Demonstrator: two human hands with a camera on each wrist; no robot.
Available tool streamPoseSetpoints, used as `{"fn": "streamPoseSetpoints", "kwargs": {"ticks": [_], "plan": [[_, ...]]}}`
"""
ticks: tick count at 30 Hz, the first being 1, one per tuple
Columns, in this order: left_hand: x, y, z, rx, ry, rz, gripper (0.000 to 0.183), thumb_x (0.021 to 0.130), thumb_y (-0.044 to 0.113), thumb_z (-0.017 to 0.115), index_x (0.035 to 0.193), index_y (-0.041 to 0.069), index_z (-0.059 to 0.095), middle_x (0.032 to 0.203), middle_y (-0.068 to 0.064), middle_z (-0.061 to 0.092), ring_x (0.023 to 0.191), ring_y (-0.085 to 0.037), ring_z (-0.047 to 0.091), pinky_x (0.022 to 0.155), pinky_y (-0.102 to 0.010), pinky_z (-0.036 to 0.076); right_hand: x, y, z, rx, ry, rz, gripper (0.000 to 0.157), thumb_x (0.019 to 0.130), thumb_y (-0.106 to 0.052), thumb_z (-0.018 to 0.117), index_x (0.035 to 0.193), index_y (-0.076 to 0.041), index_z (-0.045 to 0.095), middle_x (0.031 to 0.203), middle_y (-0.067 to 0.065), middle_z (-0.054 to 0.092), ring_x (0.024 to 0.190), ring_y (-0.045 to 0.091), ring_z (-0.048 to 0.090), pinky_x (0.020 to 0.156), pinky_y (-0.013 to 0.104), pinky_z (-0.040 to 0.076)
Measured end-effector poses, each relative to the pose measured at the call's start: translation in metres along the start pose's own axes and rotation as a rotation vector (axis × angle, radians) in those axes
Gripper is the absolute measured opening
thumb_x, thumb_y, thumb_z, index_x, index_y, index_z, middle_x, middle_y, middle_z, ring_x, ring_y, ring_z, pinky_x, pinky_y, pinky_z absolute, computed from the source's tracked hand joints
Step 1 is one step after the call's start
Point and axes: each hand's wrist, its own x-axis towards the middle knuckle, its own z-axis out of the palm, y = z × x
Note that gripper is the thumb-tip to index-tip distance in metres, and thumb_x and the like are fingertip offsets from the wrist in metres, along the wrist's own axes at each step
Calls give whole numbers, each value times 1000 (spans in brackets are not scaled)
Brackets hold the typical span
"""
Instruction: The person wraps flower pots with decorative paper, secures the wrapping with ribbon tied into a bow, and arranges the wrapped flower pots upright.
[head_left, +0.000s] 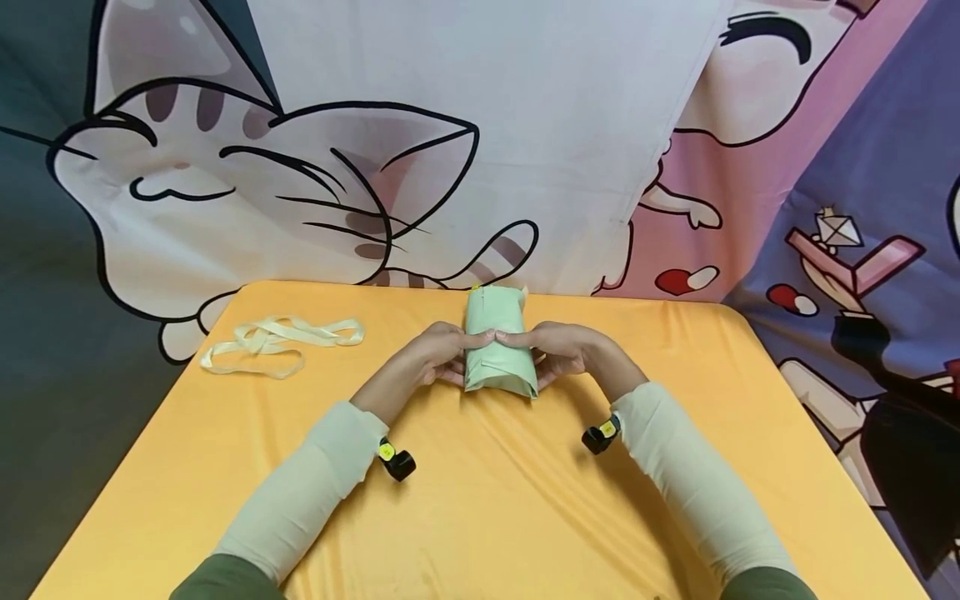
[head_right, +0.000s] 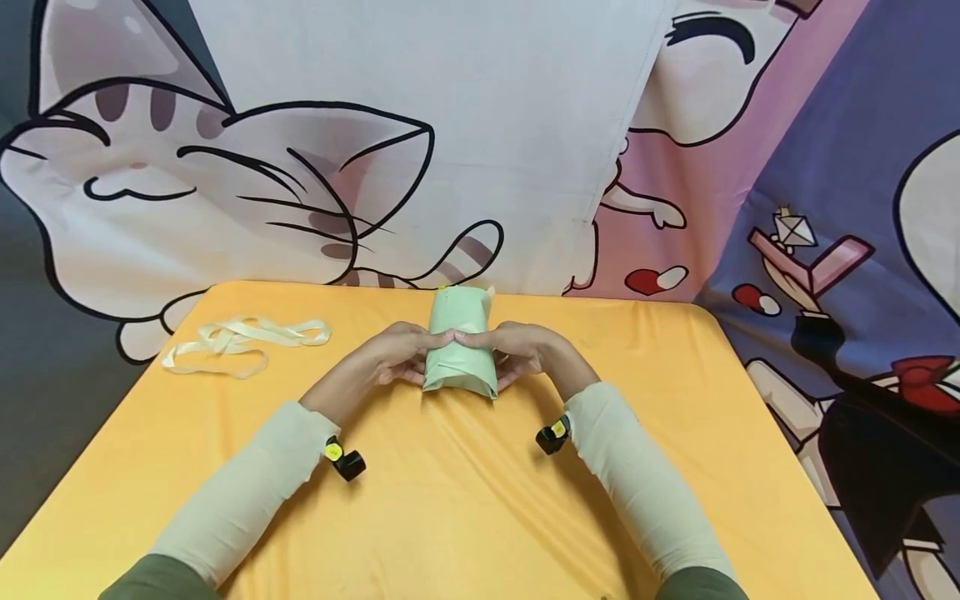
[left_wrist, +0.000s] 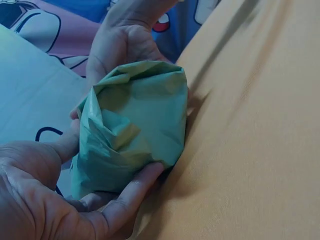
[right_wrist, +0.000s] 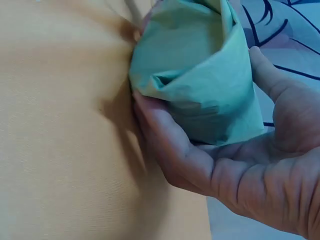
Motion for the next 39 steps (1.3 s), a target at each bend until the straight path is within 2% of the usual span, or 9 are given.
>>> {"fn": "streamPoseSetpoints", "kwargs": {"ticks": [4, 8, 19, 27, 33, 37, 39], "plan": [[-2, -3, -2, 11, -11, 3, 44, 109, 43, 78, 114, 2, 65, 97, -9, 70, 81, -20, 72, 69, -32, 69, -1, 5, 7, -8, 27, -22, 62, 114, -56, 61, 134, 2, 68, 118, 15, 71, 96, 25, 75, 81, 39, 70], [-9, -5, -2, 21, -45, -7, 42, 111, 42, 75, 115, 2, 63, 101, -10, 70, 84, -21, 72, 71, -32, 69, -7, 9, 15, -30, 25, -35, 64, 114, -57, 60, 138, 2, 68, 114, 13, 74, 92, 24, 76, 78, 37, 69], [-31, -18, 2, 3, -109, -6, 43, 110, 41, 75, 114, 3, 56, 103, -13, 73, 84, -22, 76, 73, -35, 70, -21, 24, 34, -42, 26, -69, 64, 116, -55, 58, 145, 2, 59, 114, 12, 77, 98, 23, 77, 83, 38, 69], [-47, -27, 8, 14, -136, 5, 39, 112, 38, 73, 110, 5, 53, 99, -14, 76, 80, -21, 77, 69, -33, 68, -37, 33, 49, -112, 49, -86, 66, 110, -60, 67, 137, 1, 67, 110, 12, 80, 93, 24, 78, 80, 37, 68], [-49, -31, 9, 1, -154, -1, 38, 113, 37, 72, 108, 7, 49, 98, -13, 76, 79, -19, 77, 67, -30, 67, -39, 36, 57, -101, 65, -90, 65, 105, -61, 71, 132, -2, 70, 104, 10, 79, 89, 22, 76, 76, 35, 65], [-48, -34, 7, -11, -176, -3, 38, 114, 37, 69, 114, 6, 47, 105, -16, 75, 85, -21, 78, 70, -32, 68, -38, 37, 61, -87, 72, -107, 63, 104, -58, 72, 130, -1, 72, 106, 10, 80, 92, 22, 76, 77, 36, 65], [-48, -35, 4, 16, -186, 1, 42, 116, 41, 66, 119, 2, 51, 109, -17, 74, 88, -23, 79, 72, -34, 69, -38, 36, 63, -93, 79, -111, 63, 102, -58, 72, 130, -1, 73, 108, 12, 80, 94, 22, 76, 78, 37, 66]]}}
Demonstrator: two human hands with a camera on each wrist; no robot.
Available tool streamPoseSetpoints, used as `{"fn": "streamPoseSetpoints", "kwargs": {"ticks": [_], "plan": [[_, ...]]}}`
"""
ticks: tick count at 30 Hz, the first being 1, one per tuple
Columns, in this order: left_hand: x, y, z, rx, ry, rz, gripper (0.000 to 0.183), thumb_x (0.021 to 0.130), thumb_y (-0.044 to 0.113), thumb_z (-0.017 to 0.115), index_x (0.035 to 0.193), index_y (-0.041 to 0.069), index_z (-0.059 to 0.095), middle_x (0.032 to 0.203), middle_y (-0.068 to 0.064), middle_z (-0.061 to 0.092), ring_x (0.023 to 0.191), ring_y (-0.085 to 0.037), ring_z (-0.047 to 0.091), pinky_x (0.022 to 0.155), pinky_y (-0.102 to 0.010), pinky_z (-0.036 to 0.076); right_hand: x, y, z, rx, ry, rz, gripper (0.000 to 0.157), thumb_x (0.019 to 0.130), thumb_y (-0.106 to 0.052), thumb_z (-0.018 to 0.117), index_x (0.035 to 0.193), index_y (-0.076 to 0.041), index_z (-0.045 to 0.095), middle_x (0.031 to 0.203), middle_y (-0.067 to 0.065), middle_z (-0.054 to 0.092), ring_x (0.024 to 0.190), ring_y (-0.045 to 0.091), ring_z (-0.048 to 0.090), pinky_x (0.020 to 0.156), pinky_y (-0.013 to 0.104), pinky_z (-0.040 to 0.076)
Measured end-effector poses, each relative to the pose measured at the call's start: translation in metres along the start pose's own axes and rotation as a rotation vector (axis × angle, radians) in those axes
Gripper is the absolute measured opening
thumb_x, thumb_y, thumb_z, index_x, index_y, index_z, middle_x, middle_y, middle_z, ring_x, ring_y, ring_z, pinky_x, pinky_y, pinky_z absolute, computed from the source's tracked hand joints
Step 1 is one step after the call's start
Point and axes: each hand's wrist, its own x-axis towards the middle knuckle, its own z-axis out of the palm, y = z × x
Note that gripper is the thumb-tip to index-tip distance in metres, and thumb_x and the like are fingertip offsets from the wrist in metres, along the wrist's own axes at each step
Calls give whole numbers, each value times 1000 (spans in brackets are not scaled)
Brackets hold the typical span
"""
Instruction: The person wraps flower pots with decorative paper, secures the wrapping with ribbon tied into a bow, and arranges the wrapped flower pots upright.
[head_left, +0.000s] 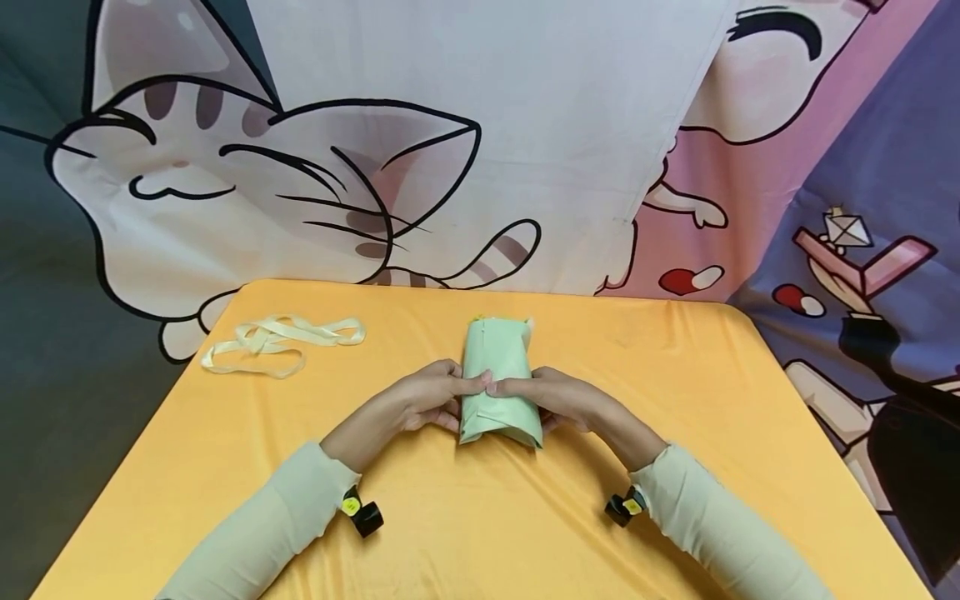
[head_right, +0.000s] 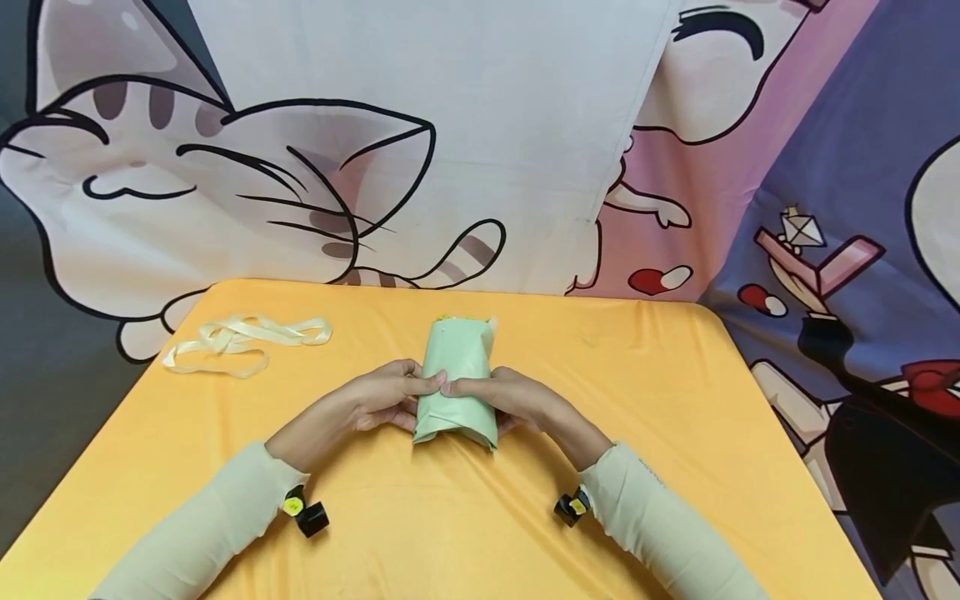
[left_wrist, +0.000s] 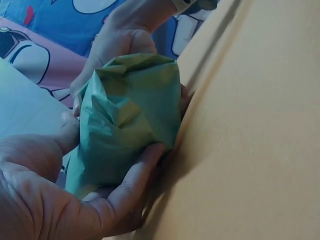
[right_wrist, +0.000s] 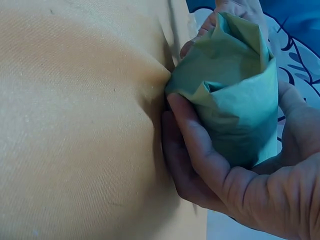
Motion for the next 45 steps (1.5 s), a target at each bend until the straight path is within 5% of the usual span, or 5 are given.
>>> {"fn": "streamPoseSetpoints", "kwargs": {"ticks": [8, 14, 32, 39, 45], "plan": [[-20, 15, -60, 524, 291, 87, 43, 117, 38, 63, 127, -4, 64, 113, -21, 72, 82, -26, 71, 69, -39, 66, -1, 0, -1, -4, 25, 9, 57, 98, -56, 74, 121, -3, 77, 103, 9, 79, 92, 20, 75, 77, 35, 65], [-49, 18, -132, 1039, 622, 14, 14, 99, 9, 58, 86, 5, 62, 78, -9, 60, 66, -22, 51, 57, -34, 44, 0, 0, 1, 3, 30, 13, 58, 97, -58, 75, 121, -5, 77, 105, 8, 79, 92, 20, 74, 77, 35, 65], [-40, -4, -159, 1083, 707, 87, 39, 98, 1, 47, 61, 14, 45, 67, -5, 40, 69, -27, 36, 75, -48, 34, 1, 2, 1, 16, 33, 27, 59, 98, -55, 76, 126, -3, 74, 107, 10, 79, 94, 22, 75, 78, 37, 65], [-14, 32, -130, 820, 655, 224, 26, 109, 19, 51, 92, 6, 65, 90, -11, 69, 98, -40, 61, 114, -73, 38, 1, 2, 1, 12, 38, 31, 60, 98, -55, 76, 126, -2, 73, 106, 11, 78, 93, 23, 74, 78, 37, 65], [49, 42, -122, 520, 609, 280, 36, 113, 33, 65, 119, 0, 79, 120, -14, 82, 105, -27, 73, 97, -42, 61, 1, 1, 2, 6, 36, 25, 60, 99, -55, 75, 128, -2, 71, 107, 12, 78, 94, 24, 75, 78, 38, 66]]}}
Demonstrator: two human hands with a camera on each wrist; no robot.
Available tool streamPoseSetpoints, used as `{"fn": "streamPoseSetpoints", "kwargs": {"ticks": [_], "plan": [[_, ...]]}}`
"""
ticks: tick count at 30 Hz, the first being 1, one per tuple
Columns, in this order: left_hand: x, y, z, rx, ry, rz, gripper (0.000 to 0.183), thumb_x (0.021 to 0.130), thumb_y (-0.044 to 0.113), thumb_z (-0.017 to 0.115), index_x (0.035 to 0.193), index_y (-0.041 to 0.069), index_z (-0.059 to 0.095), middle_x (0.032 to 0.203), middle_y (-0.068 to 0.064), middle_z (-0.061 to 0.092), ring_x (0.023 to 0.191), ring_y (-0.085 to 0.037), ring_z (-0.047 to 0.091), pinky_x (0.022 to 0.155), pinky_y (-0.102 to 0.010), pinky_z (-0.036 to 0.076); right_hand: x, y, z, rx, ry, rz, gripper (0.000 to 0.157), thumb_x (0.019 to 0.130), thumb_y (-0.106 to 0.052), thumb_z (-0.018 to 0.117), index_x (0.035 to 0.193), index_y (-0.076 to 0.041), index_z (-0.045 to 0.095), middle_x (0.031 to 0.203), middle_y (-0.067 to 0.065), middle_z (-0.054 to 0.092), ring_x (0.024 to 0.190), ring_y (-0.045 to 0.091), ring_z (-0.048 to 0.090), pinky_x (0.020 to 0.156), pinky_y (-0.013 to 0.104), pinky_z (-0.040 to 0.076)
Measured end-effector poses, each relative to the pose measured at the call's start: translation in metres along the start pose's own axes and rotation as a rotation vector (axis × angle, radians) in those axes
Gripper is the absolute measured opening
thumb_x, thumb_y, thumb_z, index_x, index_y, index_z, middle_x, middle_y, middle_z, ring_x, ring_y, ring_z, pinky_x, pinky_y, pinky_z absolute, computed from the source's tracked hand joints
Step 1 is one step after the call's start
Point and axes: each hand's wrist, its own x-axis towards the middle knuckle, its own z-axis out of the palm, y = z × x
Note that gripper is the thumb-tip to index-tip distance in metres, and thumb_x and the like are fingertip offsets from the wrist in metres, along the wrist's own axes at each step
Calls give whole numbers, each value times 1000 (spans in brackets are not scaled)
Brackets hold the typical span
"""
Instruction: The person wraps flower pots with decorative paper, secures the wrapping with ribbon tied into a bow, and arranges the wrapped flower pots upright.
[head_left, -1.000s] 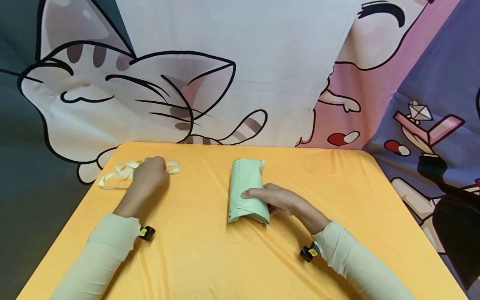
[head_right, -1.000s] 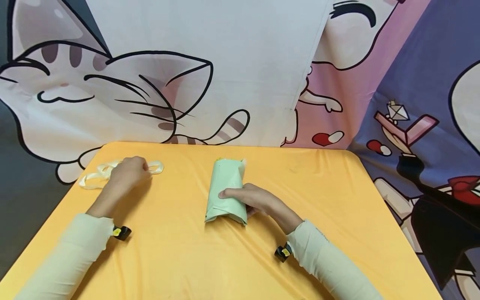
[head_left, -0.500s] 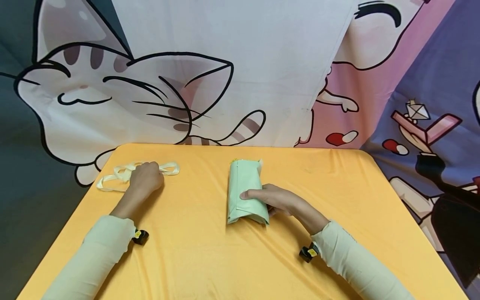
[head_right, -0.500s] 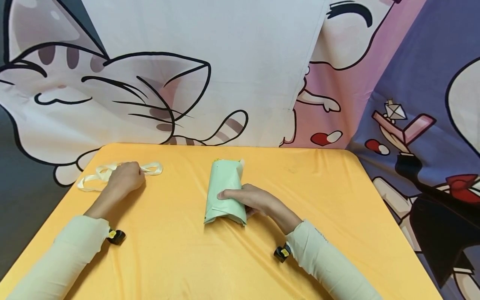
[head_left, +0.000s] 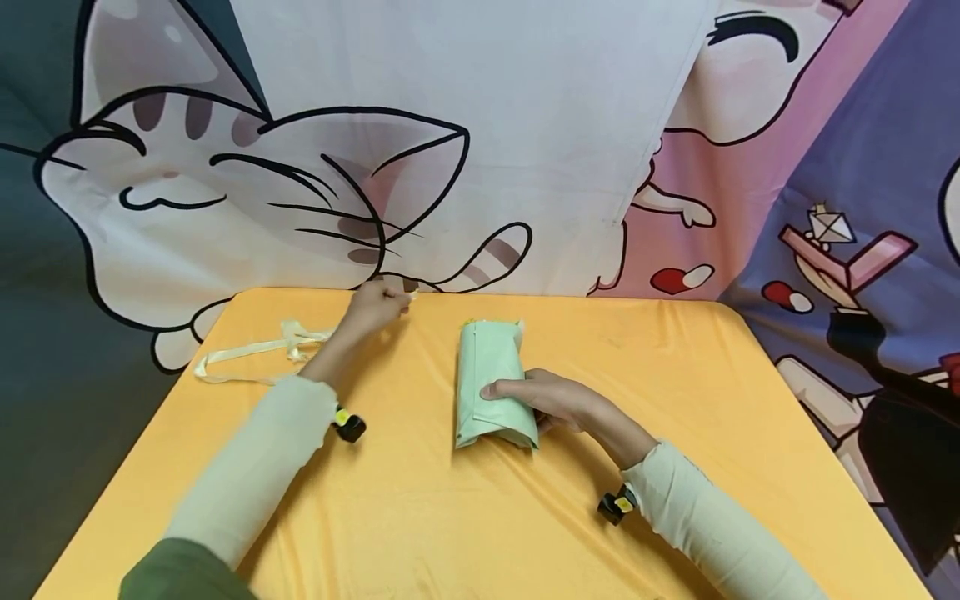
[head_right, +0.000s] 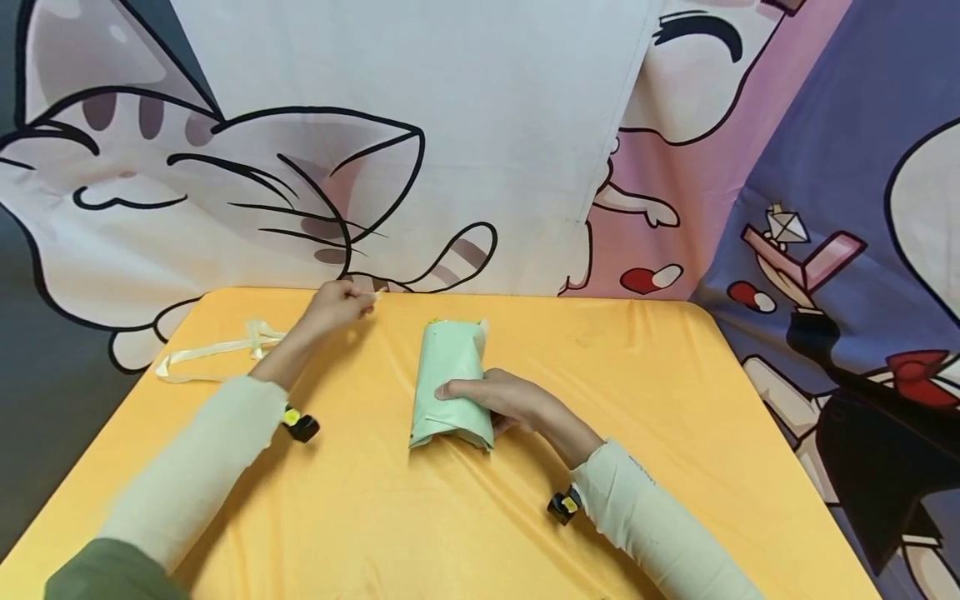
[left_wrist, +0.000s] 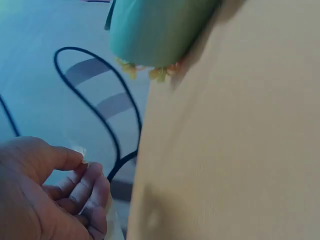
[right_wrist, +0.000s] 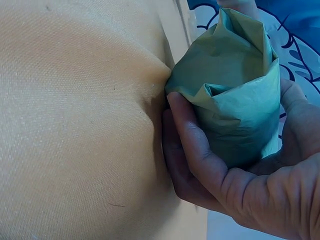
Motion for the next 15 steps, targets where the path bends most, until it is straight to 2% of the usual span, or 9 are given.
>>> {"fn": "streamPoseSetpoints", "kwargs": {"ticks": [3, 5, 6, 7, 8, 11, 15], "plan": [[16, 11, 23, -112, -8, -18, 32, 111, 27, 69, 119, -2, 81, 117, -13, 82, 104, -24, 74, 95, -34, 62, 0, 1, 0, -5, -1, -5, 60, 99, -55, 74, 127, -3, 72, 107, 12, 78, 93, 23, 75, 77, 38, 66], [23, 21, 37, -172, -27, -43, 29, 112, 25, 70, 120, -1, 79, 119, -14, 81, 110, -26, 76, 100, -37, 64, 0, 1, -1, -5, 0, -6, 60, 99, -56, 74, 128, -3, 72, 106, 11, 78, 93, 23, 75, 77, 38, 65], [25, 25, 43, -204, -43, -54, 28, 112, 24, 70, 122, -1, 78, 122, -14, 80, 114, -28, 76, 103, -39, 64, 0, 1, -1, -4, -1, -6, 60, 99, -56, 74, 128, -3, 72, 106, 11, 78, 93, 23, 75, 77, 37, 65], [16, 41, 47, -210, -49, -76, 26, 113, 17, 67, 126, -4, 75, 128, -18, 77, 120, -32, 74, 108, -43, 63, 0, 1, 0, -5, -1, -6, 61, 99, -56, 74, 128, -3, 72, 106, 11, 79, 93, 23, 75, 77, 37, 65], [17, 44, 53, -228, -59, -79, 24, 113, 16, 67, 126, -3, 74, 131, -19, 76, 123, -34, 73, 111, -46, 61, 0, 1, 0, -5, -1, -5, 61, 99, -56, 74, 128, -3, 71, 107, 11, 79, 93, 23, 75, 77, 37, 65], [17, 51, 65, -207, -85, -58, 21, 112, 16, 70, 123, 0, 76, 137, -20, 73, 122, -34, 71, 107, -45, 60, 0, 1, 0, -7, -2, -5, 60, 99, -57, 74, 127, -4, 72, 106, 11, 79, 93, 22, 75, 77, 37, 65], [14, 48, 72, -136, -109, -30, 22, 112, 21, 74, 124, 4, 80, 147, -17, 69, 114, -26, 66, 96, -36, 55, 0, 1, 0, -16, -5, -5, 59, 99, -57, 74, 125, -4, 73, 105, 10, 79, 92, 22, 74, 77, 36, 65]]}}
